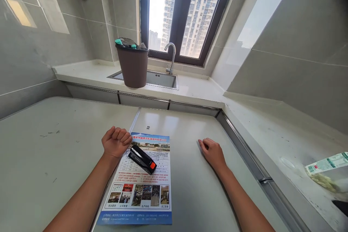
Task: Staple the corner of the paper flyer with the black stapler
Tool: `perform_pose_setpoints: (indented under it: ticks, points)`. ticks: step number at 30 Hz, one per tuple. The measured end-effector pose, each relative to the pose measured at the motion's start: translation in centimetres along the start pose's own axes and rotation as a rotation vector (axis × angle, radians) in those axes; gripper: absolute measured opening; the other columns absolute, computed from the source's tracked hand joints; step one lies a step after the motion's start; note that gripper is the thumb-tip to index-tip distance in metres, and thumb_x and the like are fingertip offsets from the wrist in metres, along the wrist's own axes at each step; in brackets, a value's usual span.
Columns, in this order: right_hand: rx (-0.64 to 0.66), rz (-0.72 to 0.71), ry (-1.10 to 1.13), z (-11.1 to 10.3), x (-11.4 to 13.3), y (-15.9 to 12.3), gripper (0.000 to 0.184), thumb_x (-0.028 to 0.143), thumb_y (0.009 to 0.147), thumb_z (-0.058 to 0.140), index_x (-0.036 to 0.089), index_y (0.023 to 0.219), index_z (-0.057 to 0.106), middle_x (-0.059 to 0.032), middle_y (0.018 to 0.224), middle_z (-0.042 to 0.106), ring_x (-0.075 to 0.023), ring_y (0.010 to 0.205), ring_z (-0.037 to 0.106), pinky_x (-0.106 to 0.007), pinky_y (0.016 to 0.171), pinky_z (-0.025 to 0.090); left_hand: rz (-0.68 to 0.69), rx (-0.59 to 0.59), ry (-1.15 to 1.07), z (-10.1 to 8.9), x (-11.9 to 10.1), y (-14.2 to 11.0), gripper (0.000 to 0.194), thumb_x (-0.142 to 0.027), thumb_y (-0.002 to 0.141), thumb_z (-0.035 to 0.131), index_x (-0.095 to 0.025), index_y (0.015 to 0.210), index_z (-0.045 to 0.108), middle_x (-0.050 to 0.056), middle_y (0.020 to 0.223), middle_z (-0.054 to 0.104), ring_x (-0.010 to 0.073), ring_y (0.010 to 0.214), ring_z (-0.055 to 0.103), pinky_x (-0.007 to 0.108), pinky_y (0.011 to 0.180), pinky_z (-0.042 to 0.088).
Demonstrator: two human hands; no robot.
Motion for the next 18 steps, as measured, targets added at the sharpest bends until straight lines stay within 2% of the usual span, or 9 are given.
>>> perform_pose_setpoints:
  ticks: [2, 3, 6, 8, 10, 12, 14, 18]
  points:
    - [-0.022, -0.079, 0.238, 0.2, 3.8, -0.1, 0.046, 0.046, 0.103, 0.044, 0.021, 0.065, 0.051, -0.0018, 0.068, 0.054, -0.0172, 0.066, 0.049, -0.030, 0.066, 0.036, -0.009, 0.006, -0.012, 0.1, 0.1, 0.0, 0.065, -0.031, 0.082, 0.065, -0.020, 0.051, 0.009, -0.006, 0.053, -0.002, 0.0107, 0.046, 0.001, 0.030, 0.041, 0.012]
    - [0.006, -0.110, 0.355, 0.6, 6.2, -0.3, 0.043, 0.047, 0.103, 0.044, 0.021, 0.070, 0.055, -0.0022, 0.072, 0.056, -0.0178, 0.070, 0.051, -0.030, 0.069, 0.038, -0.010, 0.005, -0.017, 0.1, 0.1, 0.0, 0.065, -0.030, 0.082, 0.065, -0.020, 0.051, 0.009, -0.006, 0.053, -0.002, 0.0106, 0.045, 0.001, 0.030, 0.041, 0.012]
    - [0.230, -0.233, 0.636, 3.0, 14.5, -1.4, 0.030, 0.047, 0.102, 0.048, 0.022, 0.102, 0.064, -0.0055, 0.100, 0.064, -0.0202, 0.091, 0.058, -0.030, 0.078, 0.044, -0.011, -0.006, -0.022, 0.0, 0.1, -0.1, 0.065, -0.031, 0.082, 0.065, -0.020, 0.051, 0.009, -0.006, 0.053, -0.001, 0.0105, 0.045, 0.001, 0.029, 0.041, 0.012]
    - [0.346, -0.297, 0.721, 4.6, 19.3, -2.5, 0.030, 0.046, 0.097, 0.058, 0.025, 0.117, 0.061, -0.0050, 0.109, 0.062, -0.0200, 0.096, 0.058, -0.031, 0.083, 0.046, -0.013, -0.005, -0.020, 0.0, 0.1, -0.1, 0.065, -0.030, 0.082, 0.065, -0.020, 0.051, 0.009, -0.006, 0.053, -0.001, 0.0106, 0.045, 0.001, 0.030, 0.041, 0.013]
    - [0.423, -0.352, 0.695, 6.4, 22.8, -3.4, 0.042, 0.041, 0.085, 0.074, 0.026, 0.122, 0.058, -0.0041, 0.112, 0.061, -0.0215, 0.101, 0.057, -0.033, 0.086, 0.047, -0.011, 0.007, -0.023, 0.1, 0.1, -0.1, 0.064, -0.030, 0.083, 0.064, -0.020, 0.051, 0.009, -0.006, 0.052, 0.000, 0.0108, 0.046, 0.001, 0.030, 0.041, 0.013]
    - [0.403, -0.363, 0.638, 7.7, 24.3, -3.8, 0.043, 0.025, 0.079, 0.076, 0.025, 0.118, 0.058, -0.0037, 0.110, 0.061, -0.0223, 0.101, 0.056, -0.034, 0.087, 0.046, -0.011, 0.020, -0.030, 0.1, 0.1, -0.1, 0.063, -0.030, 0.085, 0.063, -0.020, 0.051, 0.010, -0.006, 0.052, 0.000, 0.0110, 0.046, 0.002, 0.030, 0.041, 0.014]
    - [0.366, -0.366, 0.593, 8.6, 24.7, -3.9, 0.038, 0.015, 0.076, 0.071, 0.024, 0.111, 0.058, -0.0035, 0.105, 0.061, -0.0225, 0.098, 0.056, -0.035, 0.087, 0.046, -0.020, 0.024, -0.033, 0.2, 0.1, -0.1, 0.063, -0.030, 0.086, 0.062, -0.021, 0.051, 0.010, -0.006, 0.053, 0.000, 0.0112, 0.046, 0.002, 0.030, 0.041, 0.014]
    - [0.364, -0.394, 0.573, 9.1, 24.2, -4.2, 0.035, 0.014, 0.075, 0.068, 0.023, 0.107, 0.058, -0.0038, 0.104, 0.061, -0.0225, 0.097, 0.055, -0.035, 0.087, 0.045, -0.046, 0.026, 0.000, 0.1, 0.5, -0.1, 0.063, -0.030, 0.085, 0.062, -0.021, 0.051, 0.010, -0.006, 0.053, 0.001, 0.0115, 0.046, 0.002, 0.030, 0.042, 0.015]
Point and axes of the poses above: each hand's wrist, its own y-axis towards the middle knuckle, its own z-axis out of the palm, x = y × z, the point moved 8 cm from there along y, towards the middle knuckle
